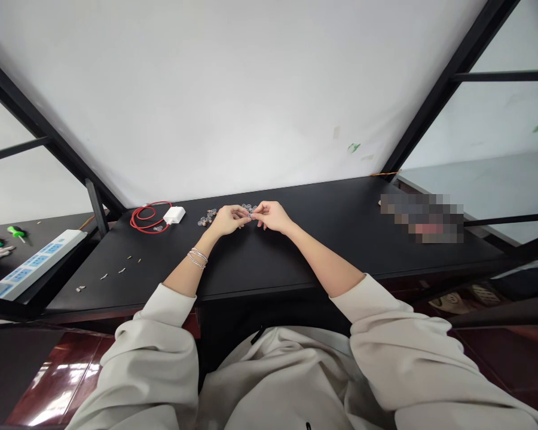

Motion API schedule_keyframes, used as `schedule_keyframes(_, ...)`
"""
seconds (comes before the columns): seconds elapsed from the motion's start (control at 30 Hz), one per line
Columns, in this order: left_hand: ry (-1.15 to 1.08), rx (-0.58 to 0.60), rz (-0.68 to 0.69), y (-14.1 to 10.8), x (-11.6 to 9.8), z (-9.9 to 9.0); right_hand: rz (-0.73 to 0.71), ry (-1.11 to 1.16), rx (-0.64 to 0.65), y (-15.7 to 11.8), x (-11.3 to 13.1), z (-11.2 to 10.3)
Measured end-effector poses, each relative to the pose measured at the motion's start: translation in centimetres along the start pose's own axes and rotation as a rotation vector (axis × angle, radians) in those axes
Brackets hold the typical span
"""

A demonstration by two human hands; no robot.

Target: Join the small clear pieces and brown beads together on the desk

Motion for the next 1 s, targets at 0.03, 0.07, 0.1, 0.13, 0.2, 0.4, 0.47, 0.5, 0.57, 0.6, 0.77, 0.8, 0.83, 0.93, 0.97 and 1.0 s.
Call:
schedule_keyframes(0.03,-0.001,0.002,-0.002,0.0,0.0,0.0,-0.004,-0.003,-0.001,0.0,0.0,0.0)
schedule_keyframes(0.07,-0.002,0.005,-0.005,0.0,-0.1,0.1,-0.008,-0.008,-0.001,0.0,0.0,0.0)
schedule_keyframes(0.1,-0.003,0.007,-0.007,-0.1,-0.1,0.1,-0.013,-0.013,0.001,0.0,0.0,0.0)
schedule_keyframes(0.13,-0.003,0.009,-0.008,-0.1,-0.2,0.2,-0.019,-0.021,0.002,0.0,0.1,0.0)
schedule_keyframes(0.2,0.001,0.014,-0.006,-0.3,-0.5,0.3,-0.039,-0.04,0.007,0.0,0.2,0.0)
schedule_keyframes(0.4,0.049,0.01,-0.009,-0.4,-0.5,0.4,-0.093,-0.143,0.039,-0.3,0.7,0.2)
schedule_keyframes(0.47,0.046,0.015,-0.011,-0.4,-0.3,0.5,-0.105,-0.174,0.038,-0.4,0.8,0.2)
schedule_keyframes(0.5,0.042,0.02,-0.011,-0.3,-0.2,0.6,-0.112,-0.183,0.038,-0.4,0.9,0.1)
schedule_keyframes(0.57,0.033,0.028,-0.008,-0.3,0.0,0.6,-0.126,-0.185,0.038,-0.4,1.1,0.1)
schedule_keyframes(0.6,0.029,0.03,-0.007,-0.3,0.0,0.6,-0.131,-0.18,0.038,-0.4,1.1,0.1)
schedule_keyframes(0.77,0.014,0.019,-0.004,-0.2,0.1,0.6,-0.145,-0.15,0.03,-0.2,0.8,0.1)
schedule_keyframes(0.8,0.014,0.009,-0.008,-0.1,0.2,0.5,-0.151,-0.147,0.021,-0.2,0.8,0.0)
schedule_keyframes(0.83,0.013,-0.004,-0.012,-0.1,0.3,0.4,-0.157,-0.145,0.004,-0.1,0.8,-0.2)
schedule_keyframes(0.93,-0.008,-0.062,-0.011,0.3,0.5,-0.2,-0.165,-0.139,-0.077,0.2,0.9,-1.2)
schedule_keyframes(0.97,-0.02,-0.08,-0.003,0.4,0.5,-0.5,-0.163,-0.137,-0.105,0.3,0.9,-1.6)
schedule_keyframes(1.0,-0.031,-0.096,0.008,0.5,0.5,-0.7,-0.161,-0.138,-0.129,0.4,0.9,-1.9)
Point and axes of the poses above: each hand's wrist, its own y-axis towards the middle knuckle, its own z-axis out of the palm, x = y × z, the point moved 10 cm from there along y, towards the middle knuckle, and after that the axes turned 4 degrees about -x, right-handed, at the moved point
